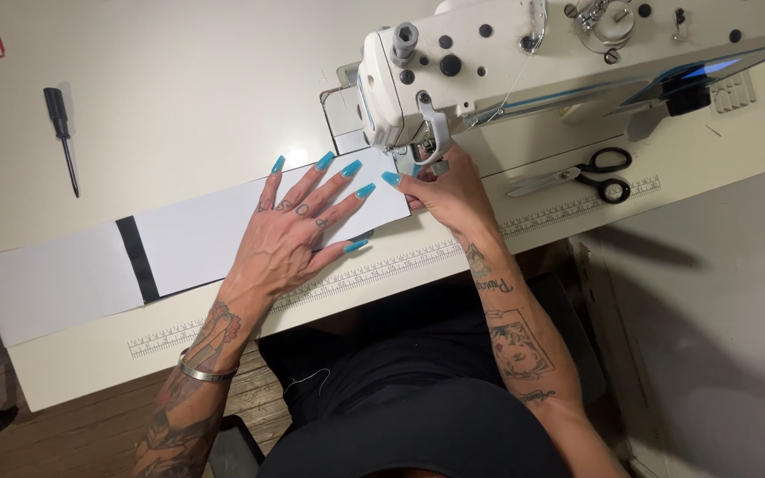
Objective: Prepare and align leather pieces for sewing using templates and scissors
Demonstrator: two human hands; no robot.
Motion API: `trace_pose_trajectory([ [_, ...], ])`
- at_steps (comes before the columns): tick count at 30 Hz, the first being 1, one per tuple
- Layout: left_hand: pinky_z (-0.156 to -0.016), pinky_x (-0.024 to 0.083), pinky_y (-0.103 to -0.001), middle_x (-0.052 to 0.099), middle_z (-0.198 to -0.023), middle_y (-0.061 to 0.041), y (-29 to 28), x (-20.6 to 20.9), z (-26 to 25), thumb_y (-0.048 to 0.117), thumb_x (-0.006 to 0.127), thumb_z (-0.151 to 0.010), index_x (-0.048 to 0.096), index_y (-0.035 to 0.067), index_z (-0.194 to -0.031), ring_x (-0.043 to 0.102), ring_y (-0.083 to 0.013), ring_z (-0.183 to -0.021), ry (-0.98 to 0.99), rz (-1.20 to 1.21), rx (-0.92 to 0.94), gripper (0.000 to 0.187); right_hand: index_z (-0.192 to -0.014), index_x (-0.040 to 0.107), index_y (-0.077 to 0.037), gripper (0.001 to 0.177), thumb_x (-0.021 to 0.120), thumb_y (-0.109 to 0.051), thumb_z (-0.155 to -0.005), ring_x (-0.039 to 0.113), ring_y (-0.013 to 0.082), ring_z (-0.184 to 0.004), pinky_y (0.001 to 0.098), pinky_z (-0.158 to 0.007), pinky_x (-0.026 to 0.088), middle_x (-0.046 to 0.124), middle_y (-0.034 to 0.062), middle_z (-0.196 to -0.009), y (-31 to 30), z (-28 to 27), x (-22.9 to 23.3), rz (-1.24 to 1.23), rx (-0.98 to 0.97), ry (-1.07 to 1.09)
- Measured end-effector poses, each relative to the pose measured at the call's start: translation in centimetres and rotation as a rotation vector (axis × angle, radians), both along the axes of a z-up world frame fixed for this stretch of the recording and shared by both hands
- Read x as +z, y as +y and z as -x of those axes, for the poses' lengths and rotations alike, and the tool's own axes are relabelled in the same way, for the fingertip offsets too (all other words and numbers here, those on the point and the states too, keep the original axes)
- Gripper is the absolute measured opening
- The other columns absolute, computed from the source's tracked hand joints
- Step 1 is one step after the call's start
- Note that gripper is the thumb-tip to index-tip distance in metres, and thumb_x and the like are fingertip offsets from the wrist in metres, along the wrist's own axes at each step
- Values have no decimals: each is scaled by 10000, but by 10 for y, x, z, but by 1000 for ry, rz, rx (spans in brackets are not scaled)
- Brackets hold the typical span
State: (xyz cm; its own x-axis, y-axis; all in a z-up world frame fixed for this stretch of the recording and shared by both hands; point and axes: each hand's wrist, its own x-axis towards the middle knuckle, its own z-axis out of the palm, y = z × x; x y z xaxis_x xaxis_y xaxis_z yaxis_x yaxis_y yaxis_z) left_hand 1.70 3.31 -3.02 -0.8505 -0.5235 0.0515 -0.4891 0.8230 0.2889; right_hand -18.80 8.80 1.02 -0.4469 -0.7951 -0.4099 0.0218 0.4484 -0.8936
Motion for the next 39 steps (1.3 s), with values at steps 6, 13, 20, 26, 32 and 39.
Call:
trace_pose_trajectory([
  [6, -1064, 60, -467, 196, -1423, 140, 1, 1, 0, 603, 308, -806, 258, 440, -1313, 111, -108, -1320, 5, -4, 10, 535, -936, 453, 125, 396, 692, -39, -666, 608, 160, -506, 241, -514, 569, 583, 185, -634, 0, -4, 9, 1, 21, -5],
  [13, -1067, 50, -461, 191, -1424, 146, 0, -2, -2, 597, 310, -806, 258, 444, -1311, 107, -104, -1321, -6, -15, 15, 530, -932, 449, 132, 404, 698, -46, -669, 600, 150, -510, 246, -518, 562, 568, 188, -627, 1, -2, 3, 32, 19, -18],
  [20, -1066, 49, -460, 182, -1426, 149, 0, -2, -1, 598, 310, -807, 256, 444, -1310, 100, -101, -1323, -8, -11, 15, 529, -915, 456, 141, 402, 710, -43, -664, 599, 162, -508, 259, -514, 560, 565, 197, -625, 2, -2, 6, 54, 22, -42],
  [26, -1066, 50, -460, 183, -1425, 150, 0, -2, 0, 601, 309, -807, 259, 448, -1309, 98, -101, -1322, -17, -16, 16, 526, -902, 462, 136, 401, 721, -49, -658, 598, 165, -497, 268, -510, 560, 555, 187, -613, 2, -2, 3, 61, -10, -60],
  [32, -1065, 59, -461, 193, -1424, 146, 0, 1, 0, 606, 302, -808, 272, 437, -1308, 105, -102, -1321, -21, -32, 15, 529, -931, 465, 112, 403, 718, -62, -670, 613, 184, -511, 276, -515, 568, 561, 184, -634, 3, -5, 8, 43, -13, -44],
  [39, -1063, 70, -466, 246, -1406, 139, 5, 1, 1, 623, 252, -816, 288, 422, -1305, 130, -114, -1318, -6, -36, 49, 530, -932, 423, 5, 374, 682, -35, -665, 623, 160, -546, 210, -547, 568, 584, 162, -671, 26, -7, 13, -14, -20, -48],
])
